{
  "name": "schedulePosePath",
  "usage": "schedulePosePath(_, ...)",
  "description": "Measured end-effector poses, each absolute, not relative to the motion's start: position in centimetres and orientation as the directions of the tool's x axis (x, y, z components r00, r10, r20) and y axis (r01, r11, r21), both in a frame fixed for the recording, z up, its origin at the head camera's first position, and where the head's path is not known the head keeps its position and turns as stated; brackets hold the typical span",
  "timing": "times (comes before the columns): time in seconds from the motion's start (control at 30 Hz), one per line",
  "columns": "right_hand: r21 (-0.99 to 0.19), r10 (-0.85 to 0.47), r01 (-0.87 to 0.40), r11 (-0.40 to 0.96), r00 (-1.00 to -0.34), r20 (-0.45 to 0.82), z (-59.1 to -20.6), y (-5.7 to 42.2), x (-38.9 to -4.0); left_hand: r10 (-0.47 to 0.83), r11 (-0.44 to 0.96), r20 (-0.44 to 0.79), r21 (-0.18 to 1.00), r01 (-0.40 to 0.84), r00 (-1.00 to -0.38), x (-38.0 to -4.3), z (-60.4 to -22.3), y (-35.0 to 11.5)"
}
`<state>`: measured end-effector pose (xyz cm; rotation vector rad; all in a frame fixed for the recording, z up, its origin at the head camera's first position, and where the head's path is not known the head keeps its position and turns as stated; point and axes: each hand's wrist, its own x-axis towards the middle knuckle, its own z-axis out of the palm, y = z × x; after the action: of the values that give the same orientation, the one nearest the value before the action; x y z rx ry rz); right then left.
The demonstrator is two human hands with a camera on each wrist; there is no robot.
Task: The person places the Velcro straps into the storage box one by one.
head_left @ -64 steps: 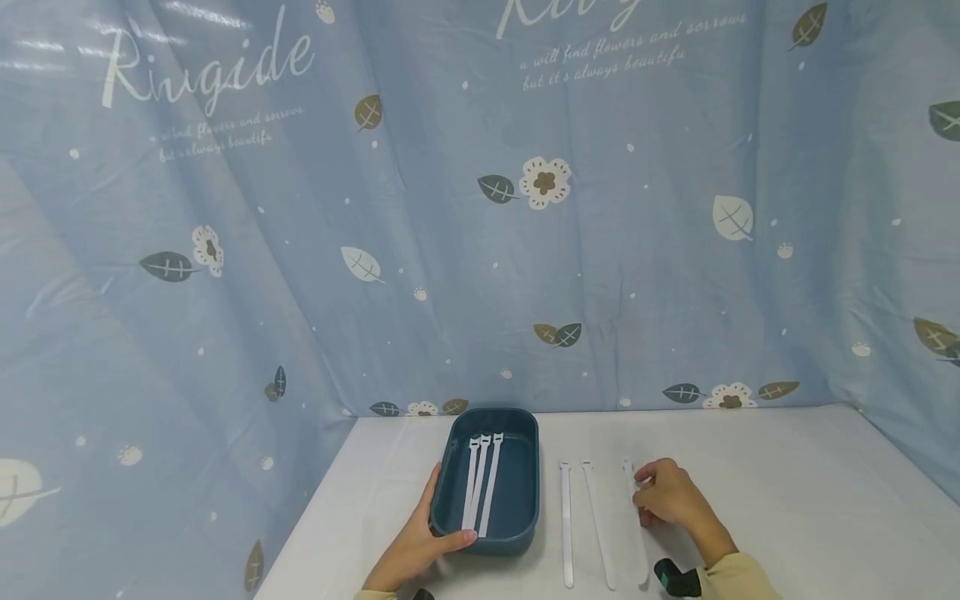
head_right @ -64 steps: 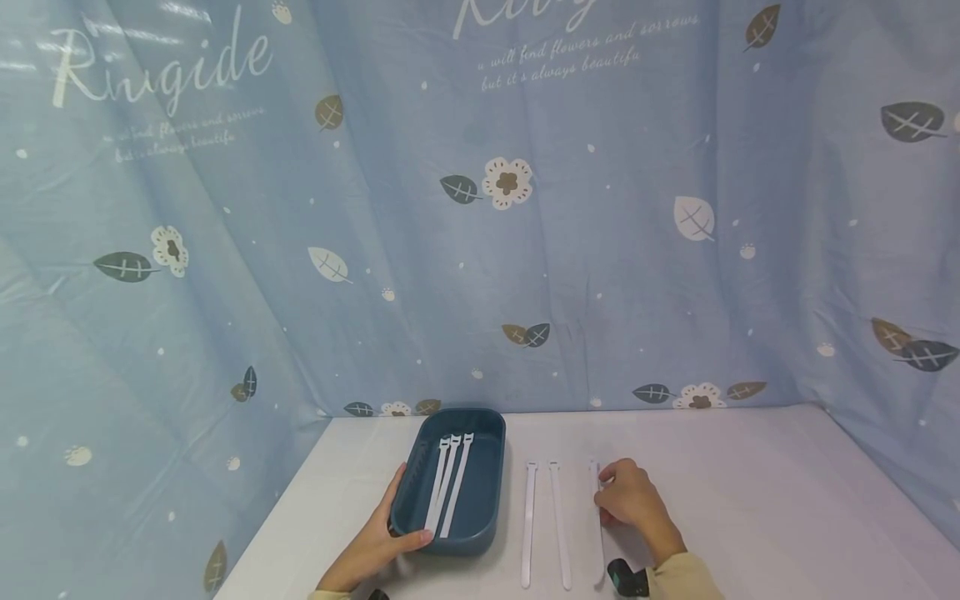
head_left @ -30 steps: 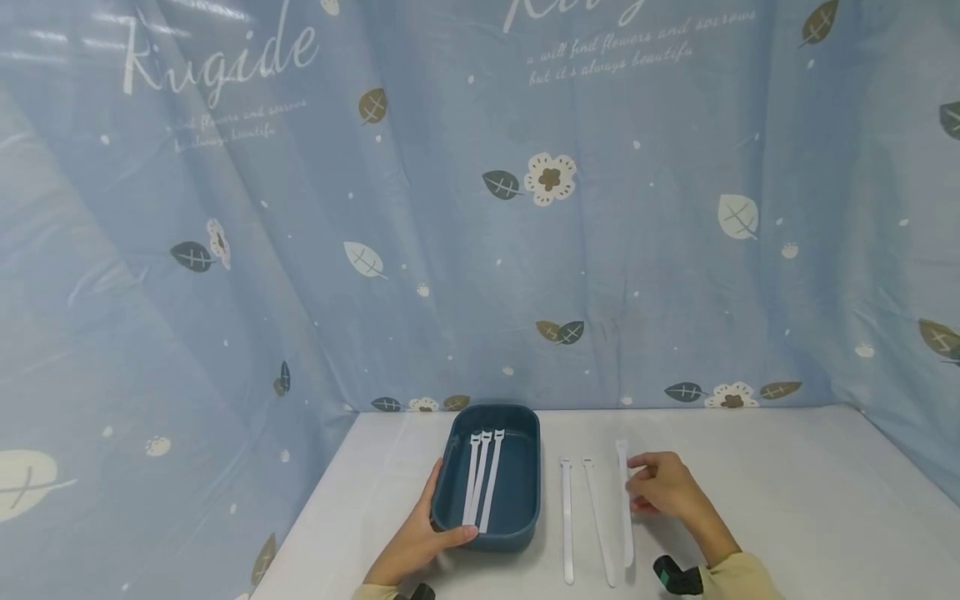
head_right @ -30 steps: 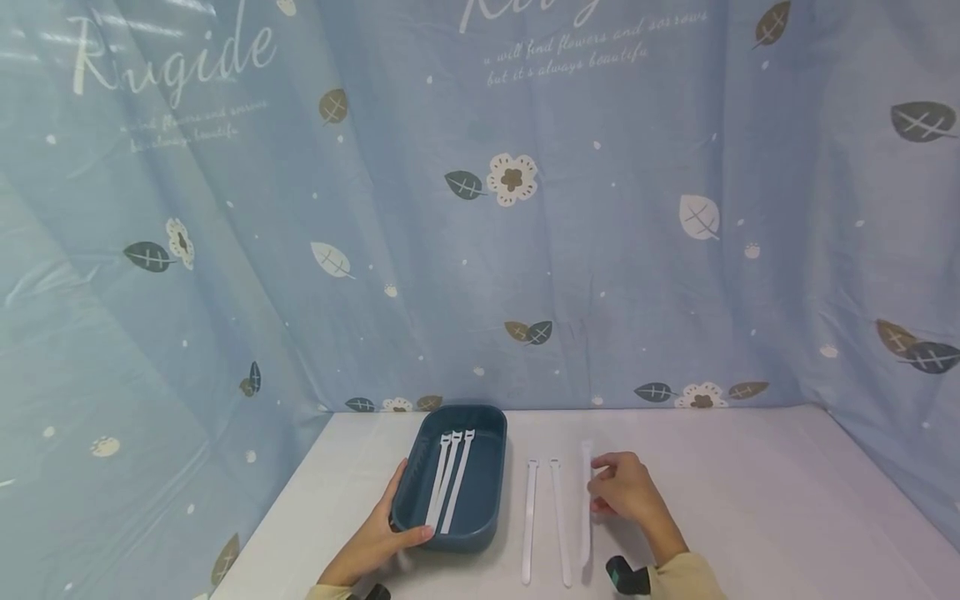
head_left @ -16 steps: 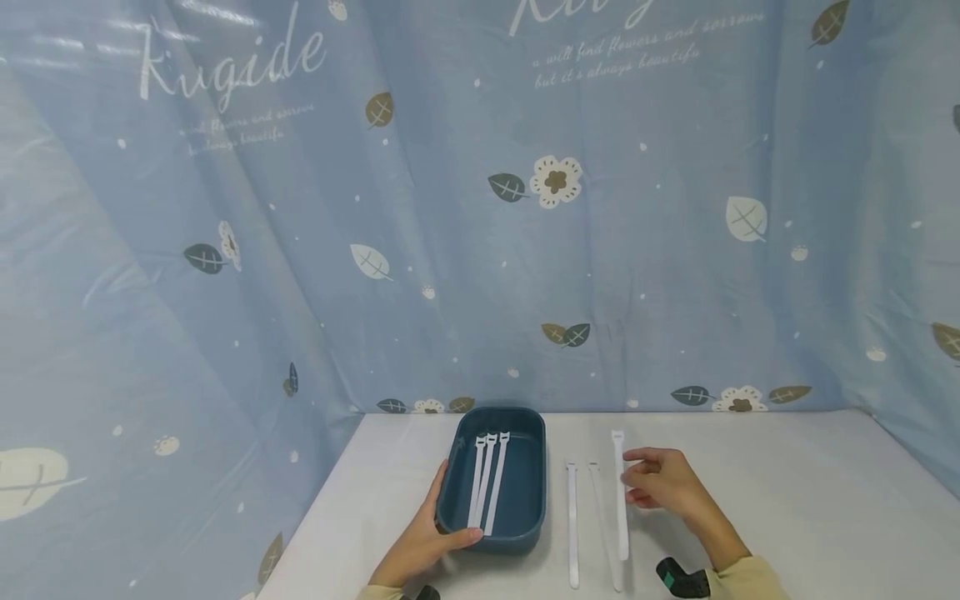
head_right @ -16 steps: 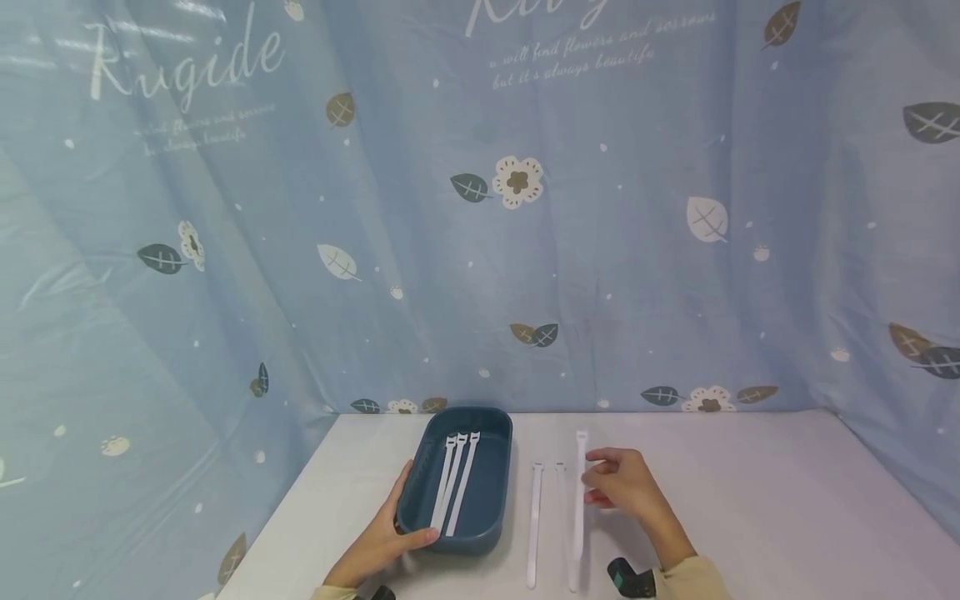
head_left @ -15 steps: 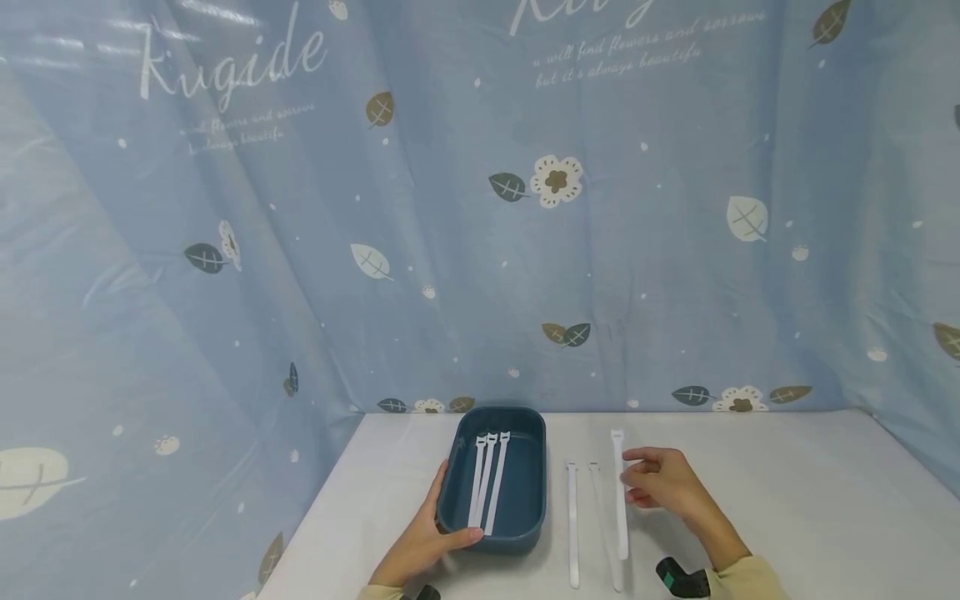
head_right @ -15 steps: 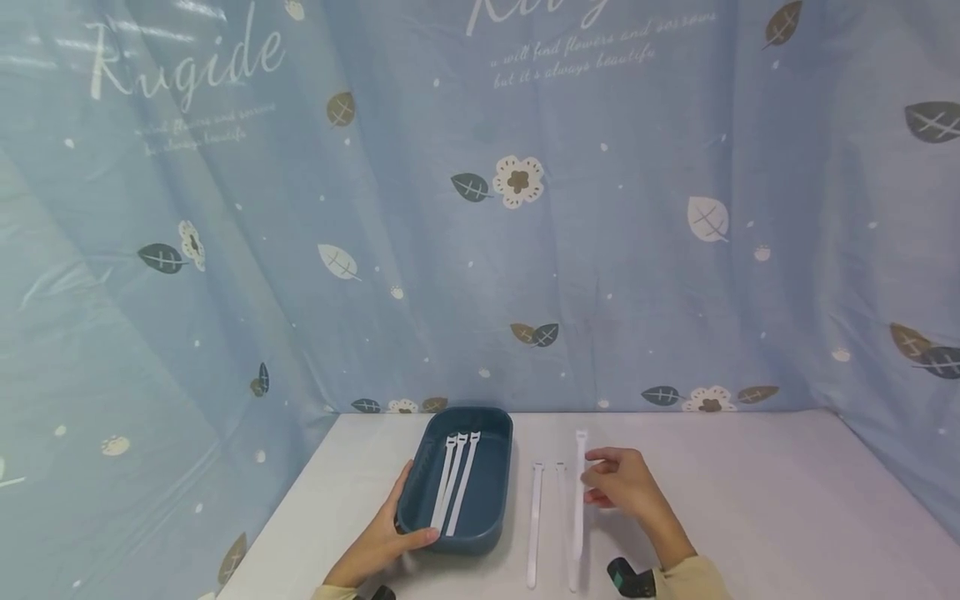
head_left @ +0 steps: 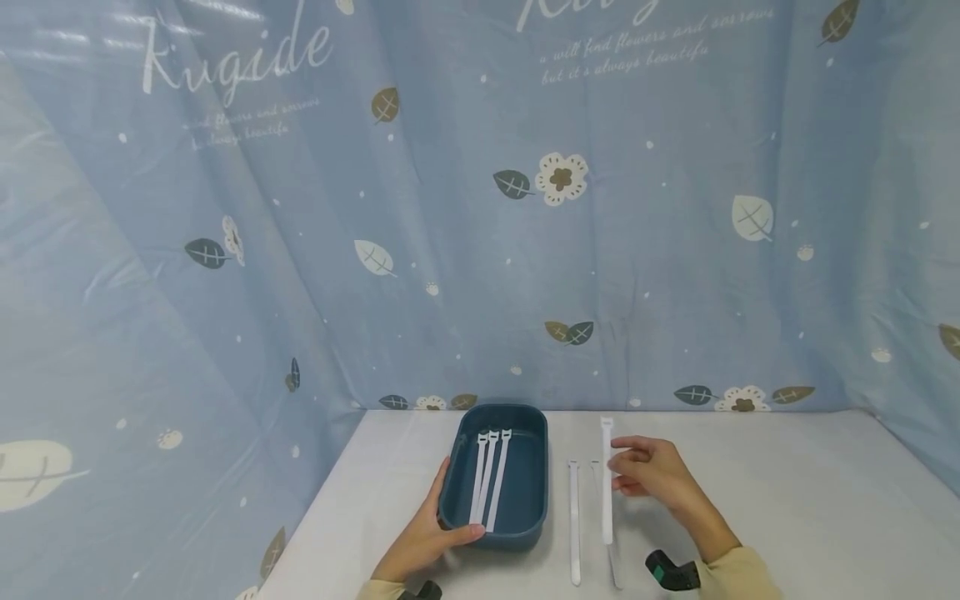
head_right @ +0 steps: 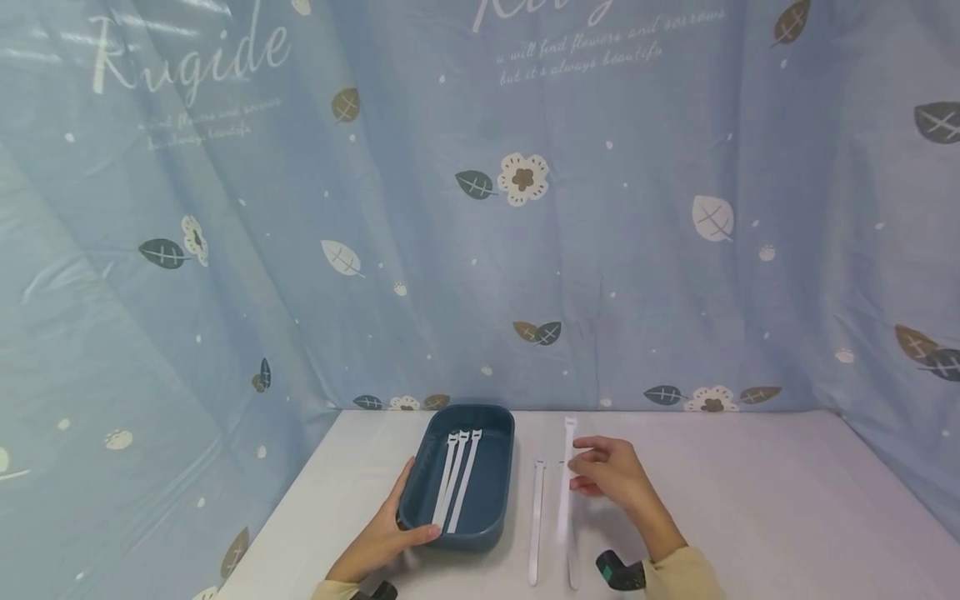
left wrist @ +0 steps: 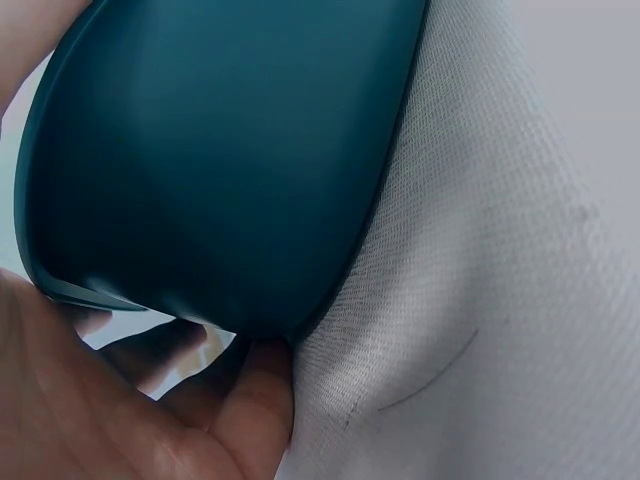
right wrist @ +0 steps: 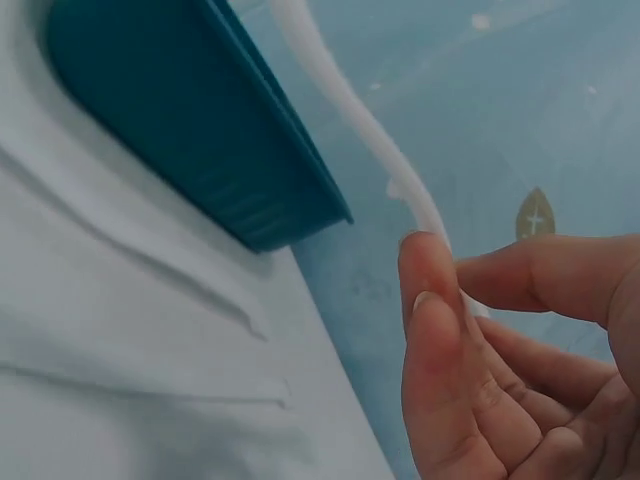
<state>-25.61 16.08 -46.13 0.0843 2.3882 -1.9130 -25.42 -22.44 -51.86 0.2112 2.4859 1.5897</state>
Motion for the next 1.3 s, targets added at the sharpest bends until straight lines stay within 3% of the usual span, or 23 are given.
schedulePosePath(1.3,-0.998,-0.091,0.035,0.044,-0.995,-0.039,-42.9,9.3,-28.2,0.230,0.415,-0.059,0.909,0.043,-0.971,-25.1,-51.6,-22.5)
